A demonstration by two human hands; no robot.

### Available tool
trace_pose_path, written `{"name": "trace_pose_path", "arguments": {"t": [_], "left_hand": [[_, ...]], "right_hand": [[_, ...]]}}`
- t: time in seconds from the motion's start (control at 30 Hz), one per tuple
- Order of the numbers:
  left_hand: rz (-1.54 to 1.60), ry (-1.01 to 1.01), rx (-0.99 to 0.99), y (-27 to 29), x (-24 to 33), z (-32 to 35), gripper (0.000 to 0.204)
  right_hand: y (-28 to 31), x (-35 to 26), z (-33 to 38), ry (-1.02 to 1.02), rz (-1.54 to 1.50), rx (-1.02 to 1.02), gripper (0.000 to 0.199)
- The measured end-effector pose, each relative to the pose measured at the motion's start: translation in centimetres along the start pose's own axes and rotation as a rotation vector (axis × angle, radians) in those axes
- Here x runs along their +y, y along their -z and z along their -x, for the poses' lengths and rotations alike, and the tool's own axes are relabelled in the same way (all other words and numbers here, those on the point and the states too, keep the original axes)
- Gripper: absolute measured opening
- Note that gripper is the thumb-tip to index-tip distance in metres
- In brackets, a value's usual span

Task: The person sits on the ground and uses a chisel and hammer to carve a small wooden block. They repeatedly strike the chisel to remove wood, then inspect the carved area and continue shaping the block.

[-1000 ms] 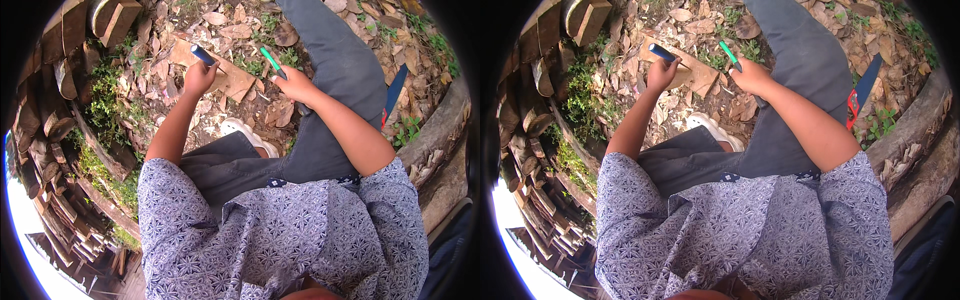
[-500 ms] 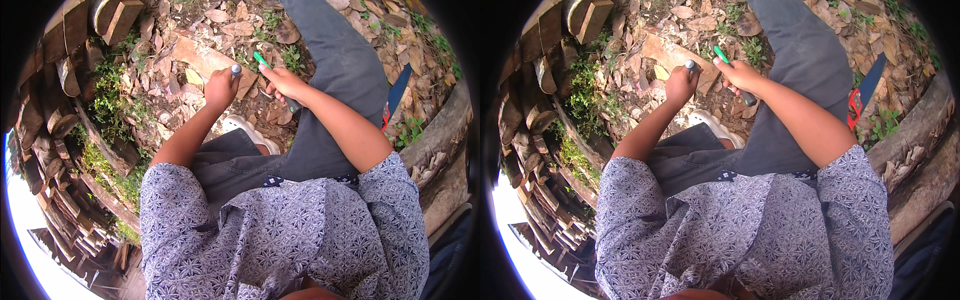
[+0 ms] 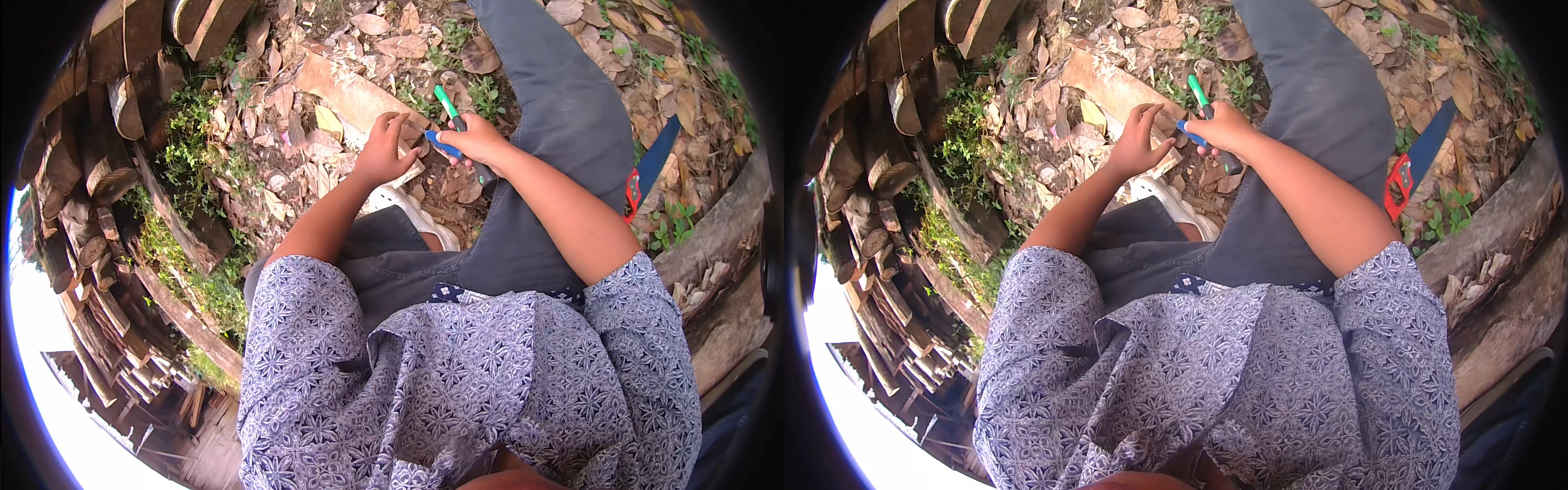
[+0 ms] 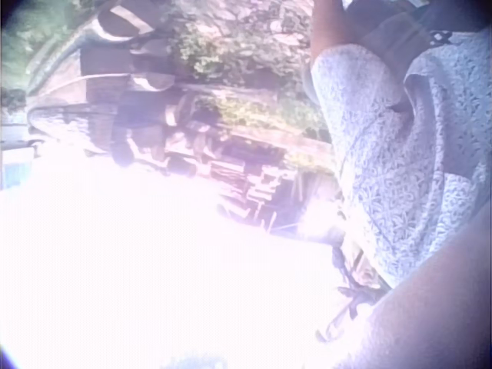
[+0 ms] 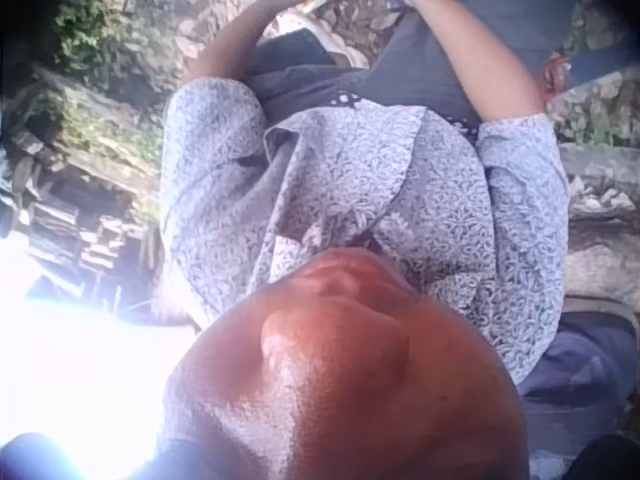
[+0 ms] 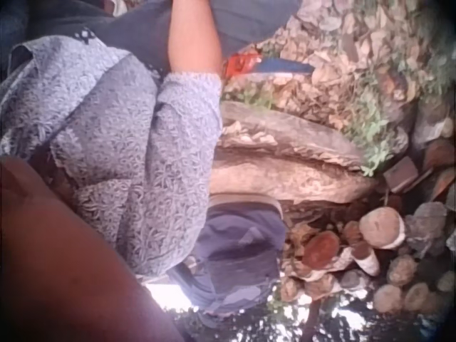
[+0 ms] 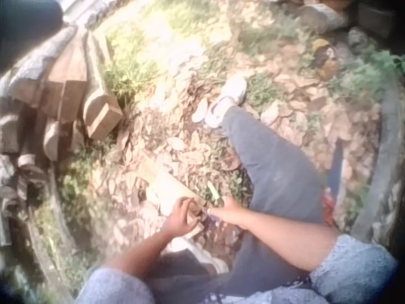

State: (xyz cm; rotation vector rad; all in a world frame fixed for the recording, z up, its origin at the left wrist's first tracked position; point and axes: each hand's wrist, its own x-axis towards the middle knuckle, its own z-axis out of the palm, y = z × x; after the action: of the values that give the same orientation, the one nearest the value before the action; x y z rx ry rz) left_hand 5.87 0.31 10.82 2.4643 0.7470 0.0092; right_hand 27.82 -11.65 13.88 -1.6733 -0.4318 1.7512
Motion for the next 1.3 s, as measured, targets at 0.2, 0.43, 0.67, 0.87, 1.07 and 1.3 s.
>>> {"name": "trace_pose_path", "arguments": {"t": [0.2, 0.43, 0.67, 0.87, 1.07, 1.3], "left_hand": [[-0.118, 0.140, -0.011, 0.4, -6.3, -1.1, 0.047], [-0.071, 0.275, -0.173, 1.9, -11.2, -1.3, 0.028], [0.210, 0.423, -0.295, 2.9, -11.8, -2.2, 0.018], [0.259, 0.426, -0.301, 2.9, -10.4, -3.1, 0.020], [0.326, 0.445, -0.354, 2.5, -9.6, -3.6, 0.028], [0.720, 0.556, -0.336, 1.7, -9.0, -4.2, 0.038]], "right_hand": [[0.1, -0.6, 0.5, -0.002, 0.095, 0.035, 0.059], [0.5, -1.1, 0.4, -0.045, 0.124, 0.026, 0.069], [0.5, -1.3, 0.4, -0.045, 0.151, 0.018, 0.068], [0.8, -0.8, 0.0, -0.044, 0.157, -0.019, 0.069], [0.9, -0.8, -0.5, -0.092, 0.347, -0.006, 0.073], [1.1, 1.1, -1.5, -0.014, 0.378, 0.000, 0.072]]}}
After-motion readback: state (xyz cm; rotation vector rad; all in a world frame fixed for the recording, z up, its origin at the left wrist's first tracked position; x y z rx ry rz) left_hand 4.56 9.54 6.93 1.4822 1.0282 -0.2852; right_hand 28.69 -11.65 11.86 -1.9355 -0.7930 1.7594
